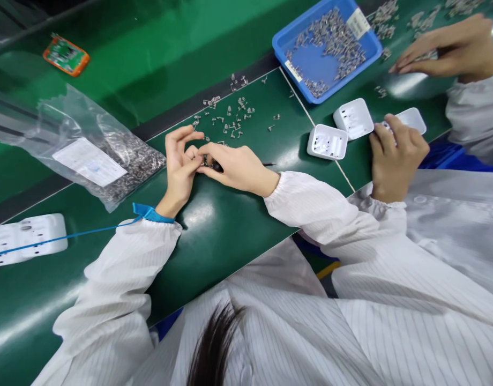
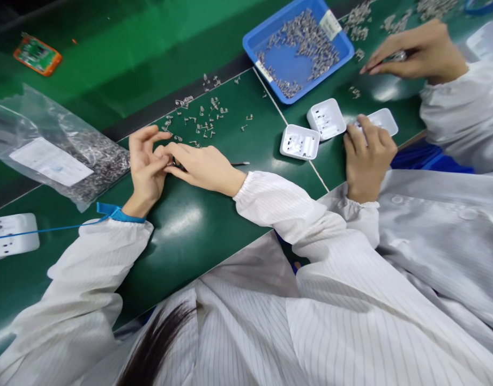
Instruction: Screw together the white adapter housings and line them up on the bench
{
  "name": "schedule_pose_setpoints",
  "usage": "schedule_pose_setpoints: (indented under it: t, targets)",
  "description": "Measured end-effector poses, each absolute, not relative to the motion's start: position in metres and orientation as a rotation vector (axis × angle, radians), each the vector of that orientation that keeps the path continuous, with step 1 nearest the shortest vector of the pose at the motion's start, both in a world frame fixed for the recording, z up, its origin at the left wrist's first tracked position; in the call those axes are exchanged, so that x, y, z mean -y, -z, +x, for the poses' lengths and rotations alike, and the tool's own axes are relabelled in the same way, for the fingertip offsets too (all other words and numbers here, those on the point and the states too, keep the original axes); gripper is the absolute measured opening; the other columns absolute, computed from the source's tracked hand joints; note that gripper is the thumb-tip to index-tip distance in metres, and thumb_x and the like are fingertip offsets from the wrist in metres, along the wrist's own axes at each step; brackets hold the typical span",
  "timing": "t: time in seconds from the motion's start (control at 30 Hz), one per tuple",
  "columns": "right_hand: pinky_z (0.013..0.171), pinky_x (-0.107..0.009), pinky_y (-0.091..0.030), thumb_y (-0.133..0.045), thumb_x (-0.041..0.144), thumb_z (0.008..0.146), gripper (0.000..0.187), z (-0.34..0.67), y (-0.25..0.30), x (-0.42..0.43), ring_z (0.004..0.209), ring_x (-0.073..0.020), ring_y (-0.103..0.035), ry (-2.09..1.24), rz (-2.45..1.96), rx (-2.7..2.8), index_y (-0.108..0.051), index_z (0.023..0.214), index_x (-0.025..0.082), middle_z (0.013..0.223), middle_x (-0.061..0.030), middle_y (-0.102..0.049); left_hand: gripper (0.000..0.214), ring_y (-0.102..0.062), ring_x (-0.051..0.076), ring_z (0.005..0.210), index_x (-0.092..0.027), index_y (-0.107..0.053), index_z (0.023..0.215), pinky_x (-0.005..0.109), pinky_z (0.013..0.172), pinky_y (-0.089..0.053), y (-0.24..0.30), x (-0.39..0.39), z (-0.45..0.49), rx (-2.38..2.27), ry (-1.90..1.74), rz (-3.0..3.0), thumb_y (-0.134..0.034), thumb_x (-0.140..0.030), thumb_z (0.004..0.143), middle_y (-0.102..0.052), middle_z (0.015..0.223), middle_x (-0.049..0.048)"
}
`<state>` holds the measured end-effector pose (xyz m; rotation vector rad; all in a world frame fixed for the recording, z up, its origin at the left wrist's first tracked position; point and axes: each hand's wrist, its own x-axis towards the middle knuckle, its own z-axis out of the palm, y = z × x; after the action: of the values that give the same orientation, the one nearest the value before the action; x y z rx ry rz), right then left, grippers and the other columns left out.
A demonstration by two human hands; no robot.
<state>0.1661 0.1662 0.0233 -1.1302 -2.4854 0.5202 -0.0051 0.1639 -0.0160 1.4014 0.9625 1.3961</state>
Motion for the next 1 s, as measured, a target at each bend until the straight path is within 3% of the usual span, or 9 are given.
schedule_pose_setpoints:
  t: [0.13, 0.23, 0.4, 0.63, 0.8, 1.0]
  targets:
    - [0.073, -0.025, -0.043, -0.048, 0.032, 0.101, 0.026, 0.166, -0.028, -0.166, 0.097, -0.0152, -0.066, -0.605, -1.170, 2.434, -0.056, 0.122, 0.018, 0.111, -0.0018, -0.070, 0.060, -0.054, 0.026, 0.127, -0.032, -0.050, 0.126, 0.029, 0.080, -0.055, 0.018, -0.165, -0.006, -0.917, -1.379, 1.406, -0.077, -0.059, 0.080, -0.057, 0.127, 0.0072]
    - [0.076, -0.025, -0.044, -0.046, 0.031, 0.102, 0.024, 0.169, -0.033, -0.168, 0.097, -0.0146, -0.066, -0.616, -1.179, 2.421, -0.058, 0.117, 0.017, 0.111, -0.0011, -0.070, 0.049, -0.056, 0.024, 0.124, -0.030, -0.055, 0.123, 0.026, 0.079, -0.055, 0.016, -0.164, -0.006, -0.897, -1.395, 1.388, -0.074, -0.055, 0.086, -0.060, 0.123, 0.0066]
    - [0.080, -0.024, -0.045, -0.036, 0.035, 0.106, 0.033, 0.176, -0.030, -0.175, 0.099, -0.0146, -0.066, -0.499, -1.157, 2.358, -0.060, 0.117, 0.016, 0.115, -0.0038, -0.069, 0.035, -0.065, 0.015, 0.089, -0.026, -0.065, 0.112, 0.024, 0.069, -0.055, 0.011, -0.162, -0.003, -0.940, -1.334, 1.391, -0.073, -0.050, 0.089, -0.065, 0.110, 0.0052]
    - [0.080, -0.025, -0.046, -0.033, 0.039, 0.107, 0.041, 0.178, -0.026, -0.181, 0.104, -0.0180, -0.067, -0.365, -1.157, 2.327, -0.065, 0.118, 0.015, 0.117, -0.0077, -0.071, 0.043, -0.065, 0.013, 0.075, -0.021, -0.068, 0.107, 0.024, 0.065, -0.056, 0.012, -0.164, 0.001, -1.072, -1.360, 1.367, -0.075, -0.057, 0.084, -0.068, 0.100, 0.0047]
    - [0.079, -0.029, -0.050, -0.040, 0.033, 0.102, 0.035, 0.177, -0.024, -0.179, 0.105, -0.0198, -0.069, -0.346, -1.086, 2.334, -0.064, 0.125, 0.020, 0.118, -0.0067, -0.072, 0.043, -0.065, 0.013, 0.073, -0.020, -0.065, 0.102, 0.025, 0.064, -0.054, 0.012, -0.161, 0.002, -1.055, -1.451, 1.252, -0.078, -0.056, 0.082, -0.067, 0.095, 0.0036]
    - [0.064, -0.040, -0.049, -0.037, 0.065, 0.096, 0.047, 0.178, -0.021, -0.182, 0.096, -0.0250, -0.071, -0.297, -1.218, 2.165, -0.067, 0.111, 0.032, 0.123, -0.0127, -0.069, 0.049, -0.061, 0.012, 0.073, -0.018, -0.061, 0.101, 0.027, 0.065, -0.049, 0.015, -0.161, 0.002, -0.941, -1.384, 1.087, -0.079, -0.056, 0.079, -0.063, 0.087, 0.0035]
